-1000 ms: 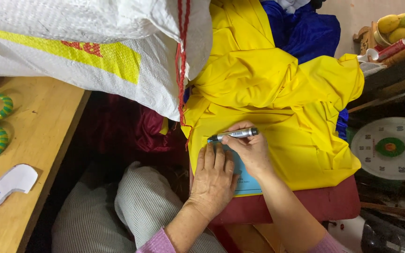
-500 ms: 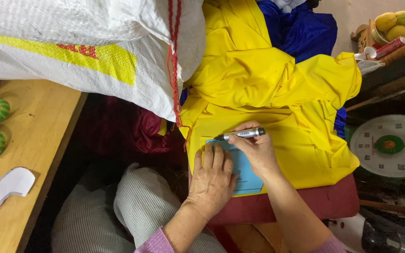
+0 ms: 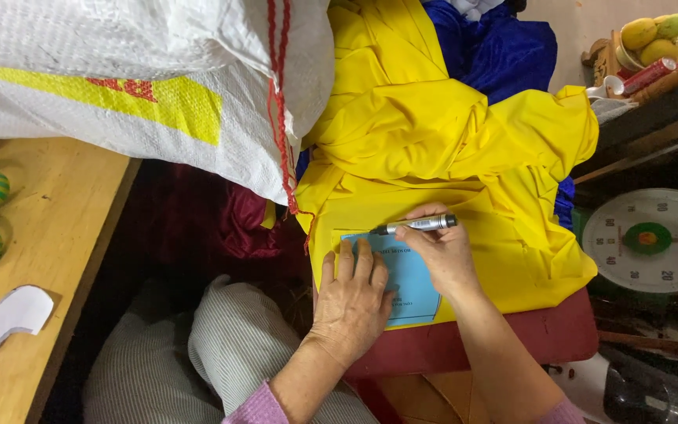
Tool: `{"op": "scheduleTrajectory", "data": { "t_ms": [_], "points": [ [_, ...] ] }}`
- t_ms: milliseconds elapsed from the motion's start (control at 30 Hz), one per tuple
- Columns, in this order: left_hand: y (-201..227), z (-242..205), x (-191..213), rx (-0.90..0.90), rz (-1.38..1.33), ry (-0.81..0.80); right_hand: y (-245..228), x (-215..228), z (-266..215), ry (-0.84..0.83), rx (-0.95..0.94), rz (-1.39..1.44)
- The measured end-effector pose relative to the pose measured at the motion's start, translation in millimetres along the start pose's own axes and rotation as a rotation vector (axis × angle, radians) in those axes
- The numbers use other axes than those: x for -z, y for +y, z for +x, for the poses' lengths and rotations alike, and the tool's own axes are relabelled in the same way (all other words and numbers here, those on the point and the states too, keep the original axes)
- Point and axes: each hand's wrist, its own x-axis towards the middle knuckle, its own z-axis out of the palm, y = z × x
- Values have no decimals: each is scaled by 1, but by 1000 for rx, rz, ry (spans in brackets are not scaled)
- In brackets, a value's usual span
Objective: Smoothing out yellow fabric and tracing a blue pattern piece onto it using a marker on a sewing workstation.
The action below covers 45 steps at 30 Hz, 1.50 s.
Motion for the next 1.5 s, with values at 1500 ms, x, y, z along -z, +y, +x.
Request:
{"op": "scheduleTrajectory", "data": {
  "t_ms": [1500],
  "points": [
    [22, 22, -10, -302, 196, -371, -8, 31, -1, 94, 23, -23]
  ]
}}
